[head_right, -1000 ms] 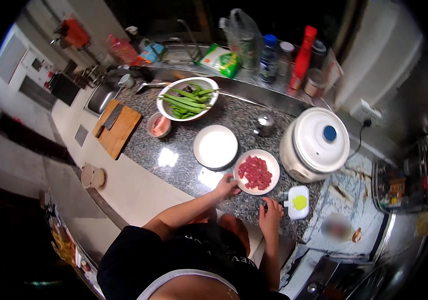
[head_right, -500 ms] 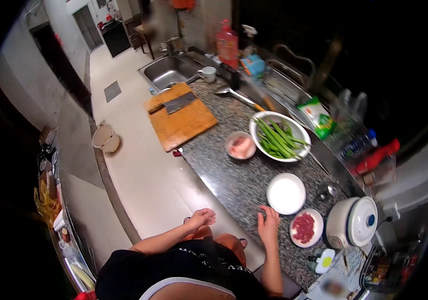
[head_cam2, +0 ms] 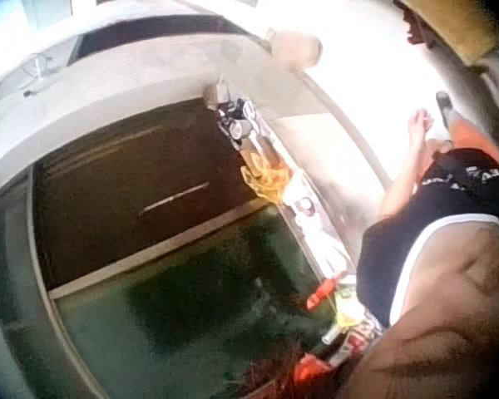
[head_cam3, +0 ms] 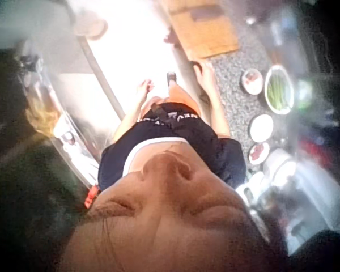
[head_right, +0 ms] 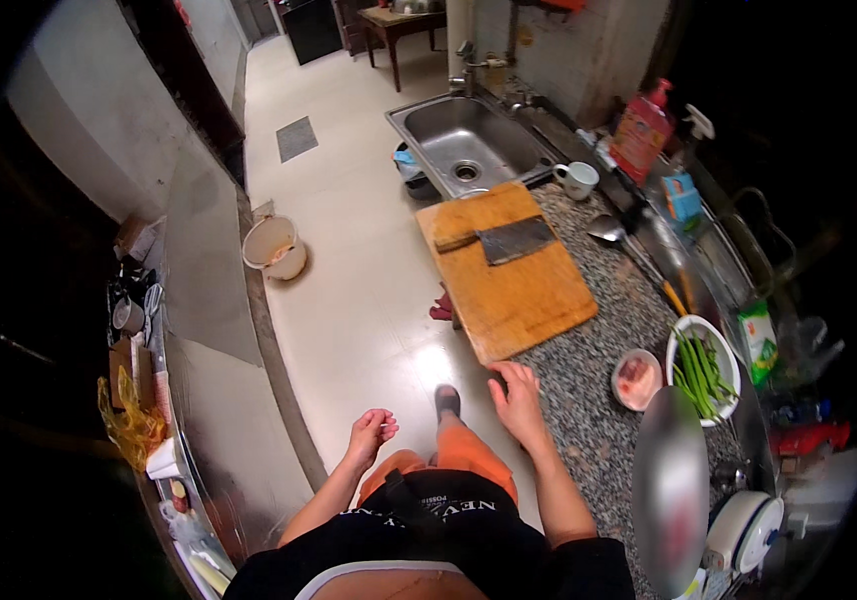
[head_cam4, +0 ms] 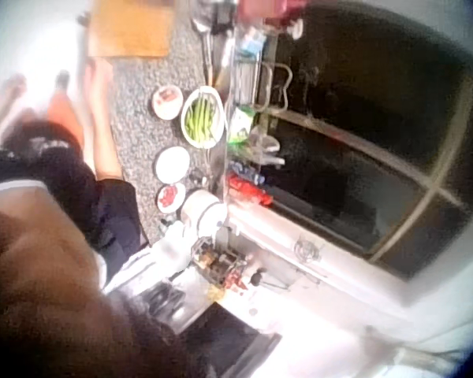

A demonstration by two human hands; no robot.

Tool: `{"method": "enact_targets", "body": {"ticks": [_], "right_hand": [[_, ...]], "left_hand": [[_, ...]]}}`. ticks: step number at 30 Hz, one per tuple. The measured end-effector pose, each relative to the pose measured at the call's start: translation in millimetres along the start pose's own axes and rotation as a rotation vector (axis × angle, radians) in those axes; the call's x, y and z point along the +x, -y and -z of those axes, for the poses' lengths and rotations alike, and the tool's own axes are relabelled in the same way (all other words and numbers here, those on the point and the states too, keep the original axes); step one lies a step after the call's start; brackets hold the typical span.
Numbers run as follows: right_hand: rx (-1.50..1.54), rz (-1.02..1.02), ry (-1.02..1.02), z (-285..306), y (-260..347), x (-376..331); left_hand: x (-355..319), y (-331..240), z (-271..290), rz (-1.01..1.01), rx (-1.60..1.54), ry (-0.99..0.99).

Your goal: The person adds powder to a bowl of sliced meat using a spoon, pours liquid from a bottle, and mixes the contents by hand. The person then rinses eggplants under running water in a sink and removes their stems by hand.

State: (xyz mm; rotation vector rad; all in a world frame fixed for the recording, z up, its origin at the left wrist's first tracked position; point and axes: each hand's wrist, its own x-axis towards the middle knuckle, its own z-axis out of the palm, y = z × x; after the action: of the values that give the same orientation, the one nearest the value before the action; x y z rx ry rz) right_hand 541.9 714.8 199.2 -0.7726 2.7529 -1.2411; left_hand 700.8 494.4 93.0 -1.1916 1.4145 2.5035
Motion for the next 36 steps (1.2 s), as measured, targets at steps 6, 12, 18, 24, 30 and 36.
{"method": "enact_targets", "body": {"ticks": [6, 12, 18, 24, 30, 36], "right_hand": [[0.078, -0.017, -0.014, -54, -4, 131], [0.122, 0.038, -0.030, -106, -3, 286], [0.098, 0.010, -0.101, -139, -25, 409], [-0.068, -0.188, -0.147, -182, -64, 507], [-0.315, -0.287, -0.087, -215, -100, 625], [-0.309, -0.442, -0.135, -206, -133, 745]], "left_hand": [[94, -44, 60, 0.020, -0.042, -0.172], [178, -87, 173, 0.070, -0.019, -0.503], [230, -97, 260, 0.295, 0.247, -0.525], [352, -165, 279, 0.284, 0.528, -0.367], [496, -316, 279, 0.107, 0.599, -0.281], [629, -415, 253, 0.107, 0.227, -0.309]]}}
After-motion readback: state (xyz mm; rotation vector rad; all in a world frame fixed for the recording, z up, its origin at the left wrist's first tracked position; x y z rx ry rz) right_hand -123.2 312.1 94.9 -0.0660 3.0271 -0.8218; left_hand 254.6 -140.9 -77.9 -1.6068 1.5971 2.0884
